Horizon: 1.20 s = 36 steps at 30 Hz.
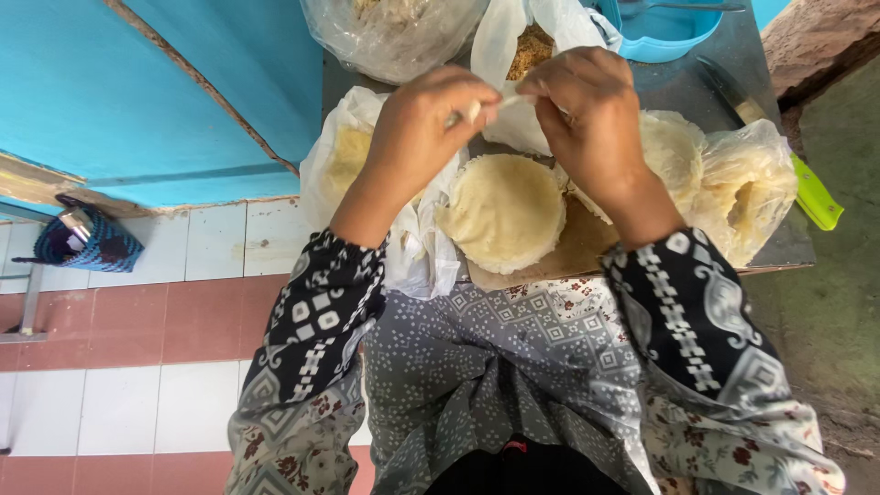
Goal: The person sits at a small metal table and tears round flaky flatbreads into smaller pieces by hand, placing the torn pieces into plastic bags on the table. They work through the flatbreads one at a time, occasionally pressing a piece flat before tearing it.
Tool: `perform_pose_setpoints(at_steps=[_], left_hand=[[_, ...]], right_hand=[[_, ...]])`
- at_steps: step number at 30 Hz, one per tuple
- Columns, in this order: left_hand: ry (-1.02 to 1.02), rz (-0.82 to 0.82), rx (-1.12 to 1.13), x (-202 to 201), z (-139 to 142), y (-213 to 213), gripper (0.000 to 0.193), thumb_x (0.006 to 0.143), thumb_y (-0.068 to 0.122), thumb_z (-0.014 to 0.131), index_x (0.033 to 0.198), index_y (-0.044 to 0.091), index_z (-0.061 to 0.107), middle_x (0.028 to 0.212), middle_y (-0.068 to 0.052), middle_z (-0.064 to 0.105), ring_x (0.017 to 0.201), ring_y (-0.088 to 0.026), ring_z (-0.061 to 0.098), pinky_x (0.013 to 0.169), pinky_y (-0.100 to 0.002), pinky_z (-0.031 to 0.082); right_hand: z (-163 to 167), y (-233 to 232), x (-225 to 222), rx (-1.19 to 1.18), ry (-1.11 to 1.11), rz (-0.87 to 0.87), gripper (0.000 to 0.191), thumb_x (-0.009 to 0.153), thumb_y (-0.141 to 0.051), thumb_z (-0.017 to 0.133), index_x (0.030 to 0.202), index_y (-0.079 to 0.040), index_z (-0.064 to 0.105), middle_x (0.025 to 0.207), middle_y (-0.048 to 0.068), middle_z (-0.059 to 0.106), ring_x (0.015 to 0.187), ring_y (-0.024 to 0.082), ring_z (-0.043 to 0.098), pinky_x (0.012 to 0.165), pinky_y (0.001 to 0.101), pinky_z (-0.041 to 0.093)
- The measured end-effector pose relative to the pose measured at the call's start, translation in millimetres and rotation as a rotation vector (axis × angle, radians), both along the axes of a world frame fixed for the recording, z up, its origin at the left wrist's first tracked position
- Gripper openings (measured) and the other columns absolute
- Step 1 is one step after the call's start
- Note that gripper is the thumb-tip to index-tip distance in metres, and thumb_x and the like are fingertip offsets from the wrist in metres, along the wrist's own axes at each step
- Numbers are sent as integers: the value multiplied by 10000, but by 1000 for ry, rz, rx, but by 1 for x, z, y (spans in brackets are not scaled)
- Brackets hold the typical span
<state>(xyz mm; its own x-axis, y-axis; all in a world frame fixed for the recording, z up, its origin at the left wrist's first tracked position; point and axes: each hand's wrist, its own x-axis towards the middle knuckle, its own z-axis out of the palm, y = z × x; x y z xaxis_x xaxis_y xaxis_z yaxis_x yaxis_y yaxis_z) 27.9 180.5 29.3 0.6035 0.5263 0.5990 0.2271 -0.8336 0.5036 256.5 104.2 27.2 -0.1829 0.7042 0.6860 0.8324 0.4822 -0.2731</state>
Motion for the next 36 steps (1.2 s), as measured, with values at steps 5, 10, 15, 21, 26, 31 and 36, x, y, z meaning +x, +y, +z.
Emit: perform_pose_setpoints(at_steps=[5, 10, 15, 21, 26, 31, 36], left_hand=[[236, -96, 193, -16, -32, -55, 110, 882, 120, 772, 987, 141, 749, 1077, 2, 746, 997, -186, 700, 917, -388, 553], [261, -96, 52, -36, -59, -88, 162, 866, 113, 746, 1026, 88, 740, 1123, -17, 742, 1046, -226, 692, 925, -393, 530], [226, -56, -37, -40, -53, -84, 150, 903, 113, 740, 1051, 91, 750, 1123, 15, 733, 1004, -200, 701, 931, -375, 522], [314, -142, 58, -50, -48, -96, 166, 899, 109, 718, 1061, 88, 749, 1206, -10, 722, 1139, -225, 672, 1001, -394, 500], [357, -132, 43, -53, -38, -108, 242, 930, 197, 685, 1129, 76, 754, 1270, -58, 701, 1214, -232, 638, 1075, -434, 450], [377, -102, 84, -49, -26, -118, 287, 918, 279, 703, 1099, 62, 750, 1274, -99, 687, 1245, -270, 612, 1109, -478, 411], [278, -1, 96, -32, -26, -128, 208, 945, 217, 712, 1078, 63, 755, 1242, -68, 706, 1194, -265, 632, 1064, -452, 457]], right_hand=[[-11, -57, -1, -50, -153, 131, 160, 855, 0, 760, 983, -94, 758, 1072, 41, 747, 1117, 243, 649, 1043, 418, 478], [-38, -90, -8, -166, -180, 115, 238, 746, -36, 781, 979, -80, 763, 1090, 40, 739, 1128, 253, 649, 1054, 439, 475], [-33, -88, -7, -195, -69, 114, 237, 789, -27, 773, 1021, -74, 761, 1108, 35, 726, 1152, 252, 637, 1034, 416, 462], [-33, -102, -12, -252, -154, 174, 309, 696, -76, 786, 1004, -69, 763, 1110, 55, 713, 1136, 278, 623, 1078, 471, 431], [-42, -118, -1, -264, -55, 43, 262, 773, -38, 766, 1033, -62, 744, 1178, 76, 714, 1180, 284, 620, 1072, 455, 462], [-39, -118, 37, -291, -96, -190, 292, 833, -130, 806, 1096, -24, 732, 1187, 136, 699, 1143, 320, 629, 1017, 443, 506], [-42, -116, 70, -281, -64, -106, 142, 863, -65, 762, 991, -13, 725, 1151, 124, 732, 1030, 349, 683, 849, 395, 550]])
